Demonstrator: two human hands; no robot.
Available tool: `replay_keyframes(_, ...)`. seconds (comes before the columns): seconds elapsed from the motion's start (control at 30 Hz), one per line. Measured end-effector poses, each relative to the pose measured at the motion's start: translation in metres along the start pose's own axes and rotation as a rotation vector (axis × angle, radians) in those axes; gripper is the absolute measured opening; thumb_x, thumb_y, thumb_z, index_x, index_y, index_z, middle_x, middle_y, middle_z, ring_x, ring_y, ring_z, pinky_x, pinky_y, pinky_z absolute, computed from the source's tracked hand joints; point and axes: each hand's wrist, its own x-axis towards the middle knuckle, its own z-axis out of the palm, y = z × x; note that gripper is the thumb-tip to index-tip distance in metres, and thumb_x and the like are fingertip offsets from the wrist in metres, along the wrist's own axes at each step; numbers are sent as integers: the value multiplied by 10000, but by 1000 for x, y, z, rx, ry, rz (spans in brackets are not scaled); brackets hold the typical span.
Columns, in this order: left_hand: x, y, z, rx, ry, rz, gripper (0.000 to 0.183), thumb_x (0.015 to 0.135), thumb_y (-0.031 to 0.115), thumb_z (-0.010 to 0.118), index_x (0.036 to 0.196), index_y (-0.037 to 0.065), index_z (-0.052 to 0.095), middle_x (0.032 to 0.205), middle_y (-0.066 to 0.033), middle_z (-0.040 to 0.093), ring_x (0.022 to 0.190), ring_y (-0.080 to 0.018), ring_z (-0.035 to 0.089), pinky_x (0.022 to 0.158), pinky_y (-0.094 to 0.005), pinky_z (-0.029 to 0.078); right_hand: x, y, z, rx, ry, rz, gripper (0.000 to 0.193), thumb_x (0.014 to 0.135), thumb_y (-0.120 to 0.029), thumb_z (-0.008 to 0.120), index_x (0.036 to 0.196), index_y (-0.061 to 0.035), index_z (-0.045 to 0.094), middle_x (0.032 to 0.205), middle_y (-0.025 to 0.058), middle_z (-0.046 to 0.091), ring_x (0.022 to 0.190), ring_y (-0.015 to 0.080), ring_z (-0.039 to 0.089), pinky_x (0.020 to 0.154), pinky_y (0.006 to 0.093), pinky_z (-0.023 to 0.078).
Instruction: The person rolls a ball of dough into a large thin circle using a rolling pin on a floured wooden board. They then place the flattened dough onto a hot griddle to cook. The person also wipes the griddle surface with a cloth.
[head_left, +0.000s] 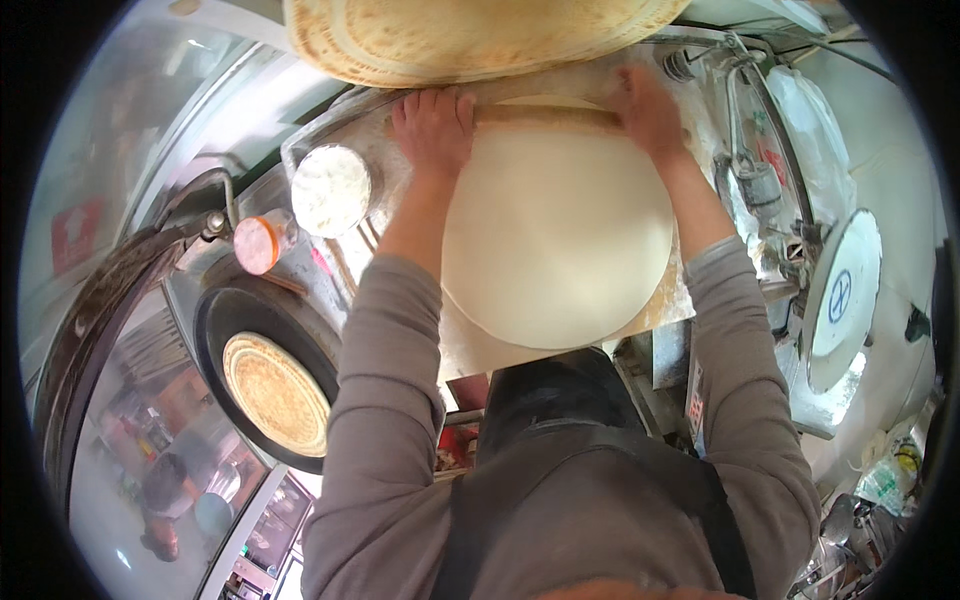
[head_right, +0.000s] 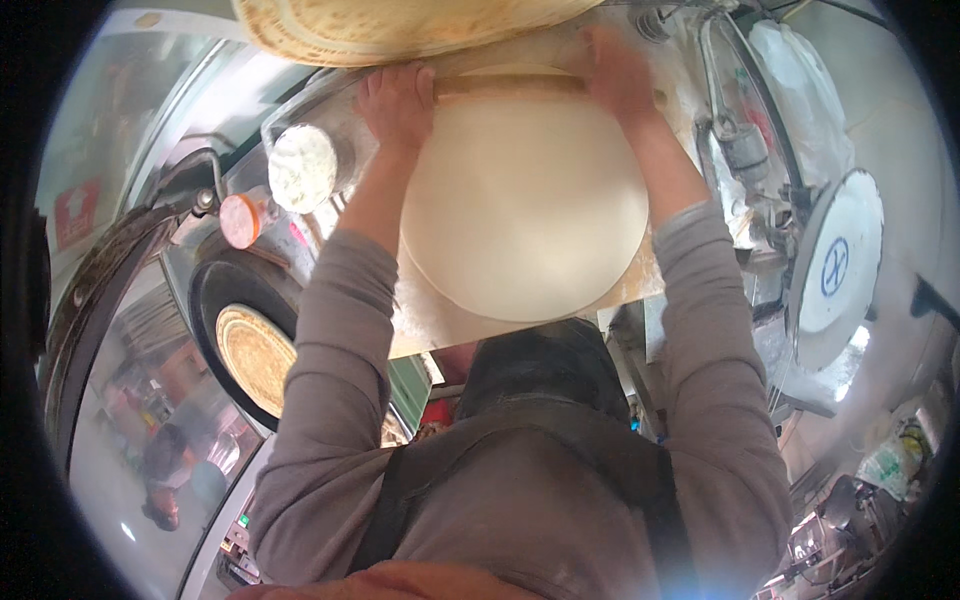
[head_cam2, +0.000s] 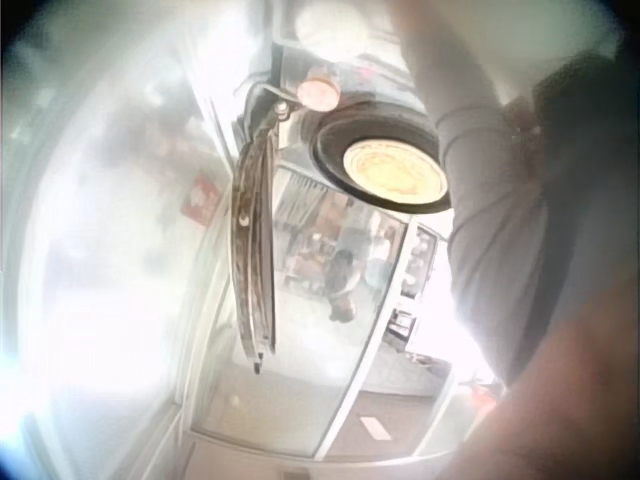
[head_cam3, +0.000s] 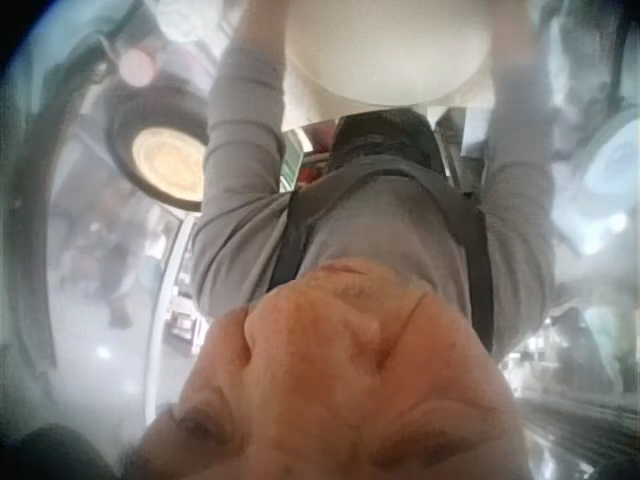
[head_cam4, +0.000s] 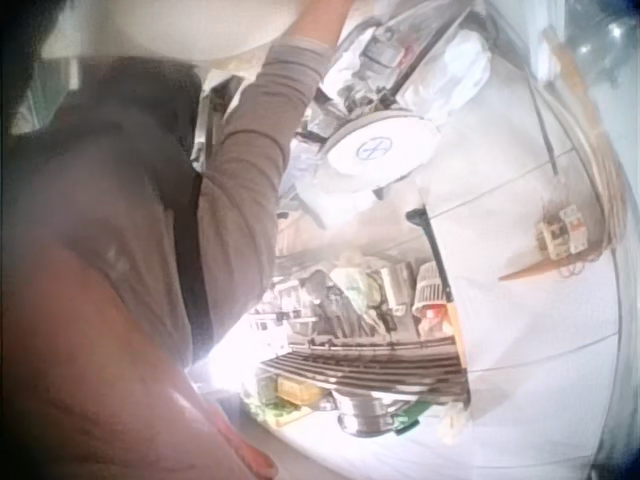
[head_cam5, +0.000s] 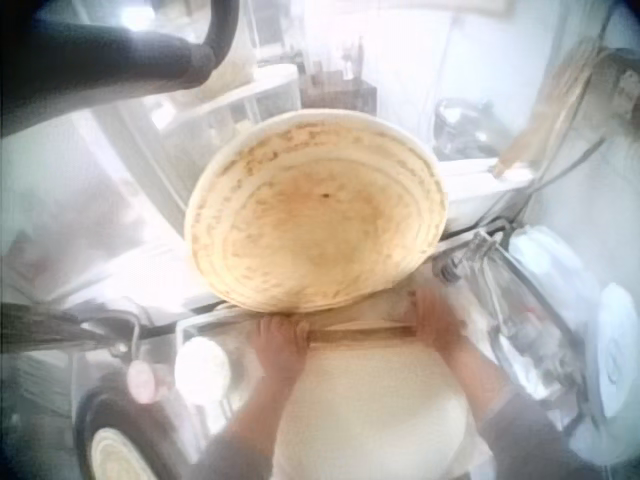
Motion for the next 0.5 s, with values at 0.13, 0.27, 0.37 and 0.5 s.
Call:
replay_keyframes(0.13, -99, 16, -41, 59, 34, -138, 742, 949, 449, 687, 1493, 0, 458, 1364, -240, 588, 1258, -357, 584, 1071, -521, 434, -45, -8, -11, -301, -205, -160, 505, 837, -366, 781, 1212, -51, 662, 1273, 219, 658, 1145, 387, 651, 928, 463, 527)
replay_keyframes(0.27, -151, 13, -59, -730, -89, -602, 825, 886, 353, 791, 1518, -33, 426, 1410, -268, 582, 1298, -391, 573, 1053, -480, 468, -51, -9, -33, -255, -479, -16, 492, 772, -290, 786, 1133, 25, 669, 1284, 256, 646, 1152, 407, 642, 954, 434, 526)
replay_keyframes(0.37, -209, 30, -93, -830, -429, -976, 712, 929, 254, 770, 1474, -78, 454, 1294, -214, 673, 1131, -305, 689, 897, -409, 553, -69, 11, -49, -105, -467, 75, 490, 791, -181, 727, 1215, 57, 665, 1160, 219, 716, 1093, 358, 690, 951, 403, 538)
replay_keyframes(0.5, -261, 47, -136, -1638, -834, -1315, 489, 974, 163, 708, 1380, -73, 575, 1217, -149, 719, 1025, -257, 729, 801, -364, 591, -157, 44, -78, 489, -549, 322, 511, 797, -122, 719, 1269, 59, 644, 1101, 148, 736, 1026, 204, 681, 913, 351, 532)
